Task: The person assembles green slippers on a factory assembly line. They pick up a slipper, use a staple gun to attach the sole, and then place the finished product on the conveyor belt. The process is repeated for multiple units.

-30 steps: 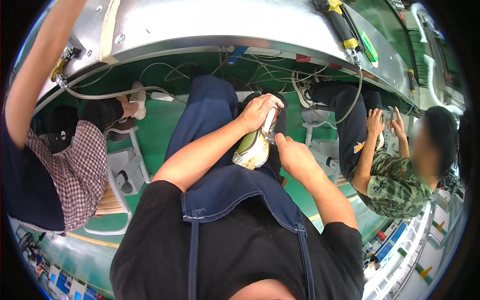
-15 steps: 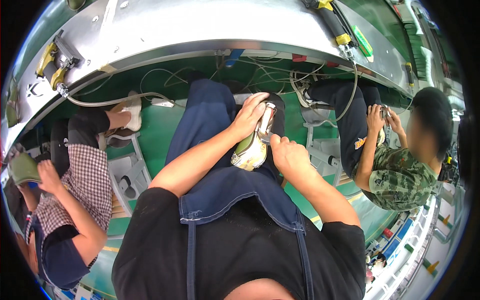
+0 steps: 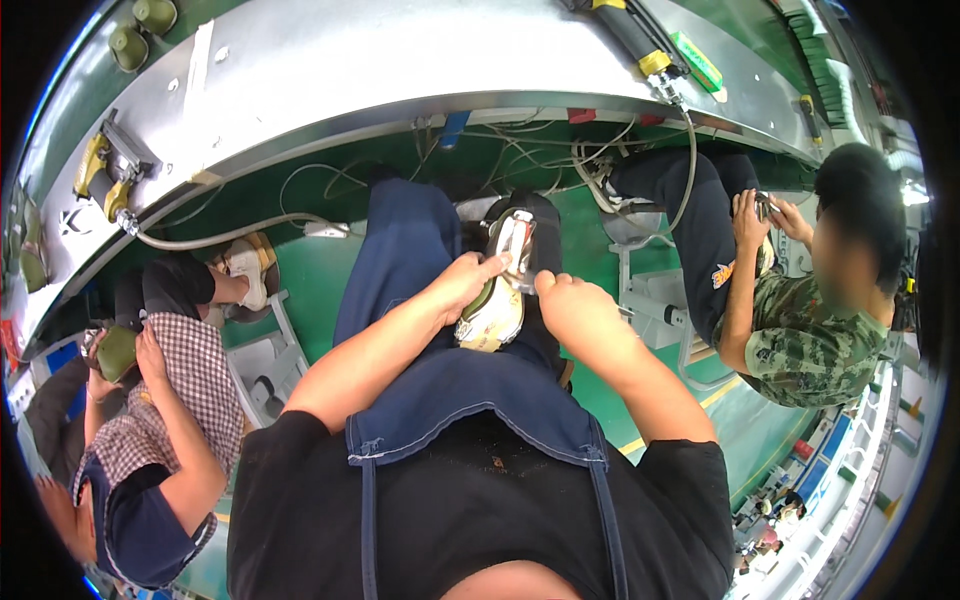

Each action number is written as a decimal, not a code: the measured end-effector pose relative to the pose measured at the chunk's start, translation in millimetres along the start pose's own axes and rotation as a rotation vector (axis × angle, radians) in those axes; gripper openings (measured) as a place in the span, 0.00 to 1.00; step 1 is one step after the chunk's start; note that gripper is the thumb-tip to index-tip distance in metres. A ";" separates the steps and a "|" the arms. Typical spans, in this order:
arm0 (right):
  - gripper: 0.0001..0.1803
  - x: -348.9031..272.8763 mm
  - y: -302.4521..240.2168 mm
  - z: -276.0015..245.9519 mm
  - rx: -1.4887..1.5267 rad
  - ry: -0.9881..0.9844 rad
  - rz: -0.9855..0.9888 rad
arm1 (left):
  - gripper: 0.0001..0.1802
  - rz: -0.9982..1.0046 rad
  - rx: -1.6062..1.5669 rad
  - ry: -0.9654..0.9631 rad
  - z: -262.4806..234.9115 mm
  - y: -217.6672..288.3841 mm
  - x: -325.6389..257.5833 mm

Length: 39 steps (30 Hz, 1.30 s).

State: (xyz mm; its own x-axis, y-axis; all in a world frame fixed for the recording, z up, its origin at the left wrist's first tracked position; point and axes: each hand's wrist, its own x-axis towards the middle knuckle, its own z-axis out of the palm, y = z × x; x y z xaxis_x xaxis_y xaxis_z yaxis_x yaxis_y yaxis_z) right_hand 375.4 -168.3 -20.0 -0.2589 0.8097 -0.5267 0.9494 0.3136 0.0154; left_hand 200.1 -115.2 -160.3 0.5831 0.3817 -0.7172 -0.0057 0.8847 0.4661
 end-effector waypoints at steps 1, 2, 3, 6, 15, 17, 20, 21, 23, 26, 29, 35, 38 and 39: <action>0.08 -1.6 13.3 -17.9 0.095 -0.084 -0.054 | 0.30 0.020 0.020 0.021 2.0 -2.1 -0.7; 0.11 -5.6 26.0 -33.7 0.231 -0.178 -0.070 | 0.31 0.046 0.081 0.065 4.4 -3.9 -0.3; 0.11 -5.1 38.1 -51.0 0.308 -0.186 -0.041 | 0.33 0.077 0.151 0.081 4.4 -8.2 0.8; 0.13 14.9 76.8 -103.9 0.390 -0.057 0.102 | 0.35 0.131 0.264 0.122 5.3 -15.1 9.1; 0.26 168.7 221.9 -169.8 0.009 0.843 0.231 | 0.39 0.214 0.440 0.183 12.1 -13.7 0.6; 0.29 201.0 213.9 -166.0 -0.067 0.749 0.239 | 0.40 0.207 0.419 0.185 8.4 -15.5 -0.5; 0.34 210.3 221.2 -159.1 -0.123 0.868 0.210 | 0.40 0.229 0.360 0.145 10.9 -11.9 -2.2; 0.34 213.5 223.0 -155.3 -0.129 0.907 0.187 | 0.40 0.228 0.341 0.137 8.9 -14.1 -4.8; 0.35 213.9 230.7 -156.7 0.001 0.792 0.168 | 0.40 0.223 0.382 0.148 4.4 -20.8 1.9; 0.34 197.6 227.6 -165.8 0.126 0.655 0.236 | 0.40 0.219 0.363 0.116 3.8 -19.4 3.6; 0.36 145.9 208.4 -178.7 0.442 0.520 0.225 | 0.41 0.206 0.327 0.092 2.8 -22.0 6.2; 0.26 25.8 114.6 -145.1 1.107 0.084 0.166 | 0.42 0.207 0.260 0.093 1.2 -22.4 1.9; 0.19 -0.8 100.7 -92.2 1.085 -0.124 0.122 | 0.43 0.182 0.238 0.060 4.1 -13.0 -5.8; 0.17 -8.9 96.1 -77.5 1.080 -0.171 0.163 | 0.43 0.178 0.241 0.062 3.5 -13.7 -4.3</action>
State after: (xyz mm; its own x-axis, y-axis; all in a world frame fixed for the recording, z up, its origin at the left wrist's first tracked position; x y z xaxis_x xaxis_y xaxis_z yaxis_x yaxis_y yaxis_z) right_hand 455.1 -106.9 52.1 -0.1679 0.6965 -0.6977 0.6471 -0.4560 -0.6110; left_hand 200.5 -129.9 -161.8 0.5397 0.5471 -0.6398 0.0941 0.7160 0.6917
